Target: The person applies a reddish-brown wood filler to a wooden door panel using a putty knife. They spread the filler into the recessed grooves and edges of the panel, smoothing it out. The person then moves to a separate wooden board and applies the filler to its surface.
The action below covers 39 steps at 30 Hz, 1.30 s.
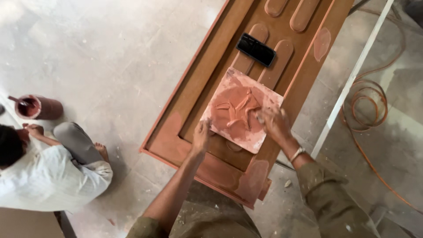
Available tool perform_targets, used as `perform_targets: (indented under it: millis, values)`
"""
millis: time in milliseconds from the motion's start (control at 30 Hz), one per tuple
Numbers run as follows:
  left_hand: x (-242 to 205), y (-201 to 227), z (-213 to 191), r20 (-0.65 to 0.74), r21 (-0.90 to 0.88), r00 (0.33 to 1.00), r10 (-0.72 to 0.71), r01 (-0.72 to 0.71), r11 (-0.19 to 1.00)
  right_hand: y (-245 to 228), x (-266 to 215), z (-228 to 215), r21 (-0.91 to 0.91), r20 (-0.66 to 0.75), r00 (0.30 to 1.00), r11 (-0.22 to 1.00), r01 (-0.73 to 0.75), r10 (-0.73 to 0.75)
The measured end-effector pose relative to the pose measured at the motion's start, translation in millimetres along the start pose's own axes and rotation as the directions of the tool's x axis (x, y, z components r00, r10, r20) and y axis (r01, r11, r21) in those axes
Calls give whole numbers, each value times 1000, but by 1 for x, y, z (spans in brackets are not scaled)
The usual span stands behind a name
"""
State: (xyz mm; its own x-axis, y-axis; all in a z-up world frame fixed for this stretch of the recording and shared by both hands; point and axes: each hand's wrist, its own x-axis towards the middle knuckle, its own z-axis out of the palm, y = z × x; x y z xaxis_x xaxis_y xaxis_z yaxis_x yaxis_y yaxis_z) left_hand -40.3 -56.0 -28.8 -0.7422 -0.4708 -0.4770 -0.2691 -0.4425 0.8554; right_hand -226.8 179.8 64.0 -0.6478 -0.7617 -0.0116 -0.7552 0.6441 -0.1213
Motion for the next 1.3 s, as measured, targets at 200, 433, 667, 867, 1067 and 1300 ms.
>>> perform_targets:
  millis: [200,433,667,867,1067,1300]
  values:
    - [5,52,6,151,285,982,-116,69,956,-14,4,-23,29,146,988,999,44,-48]
    - [59,59,-7,464,154,875,-138,74,985,-40,11,-17,-87,171,967,981,-174,187]
    - [92,114,-37,489,430,806,-334,110,896,-60,19,0,-227,11,903,881,-415,429]
    - [95,119,-27,546,502,733,-405,100,859,-89,-24,-6,-103,61,854,855,-509,516]
    - [66,134,11,679,530,585,-443,26,847,-125,-41,2,974,178,316,-120,-194,932]
    - [42,155,25,825,412,308,-474,247,877,-233,-23,4,927,-149,9,142,-348,989]
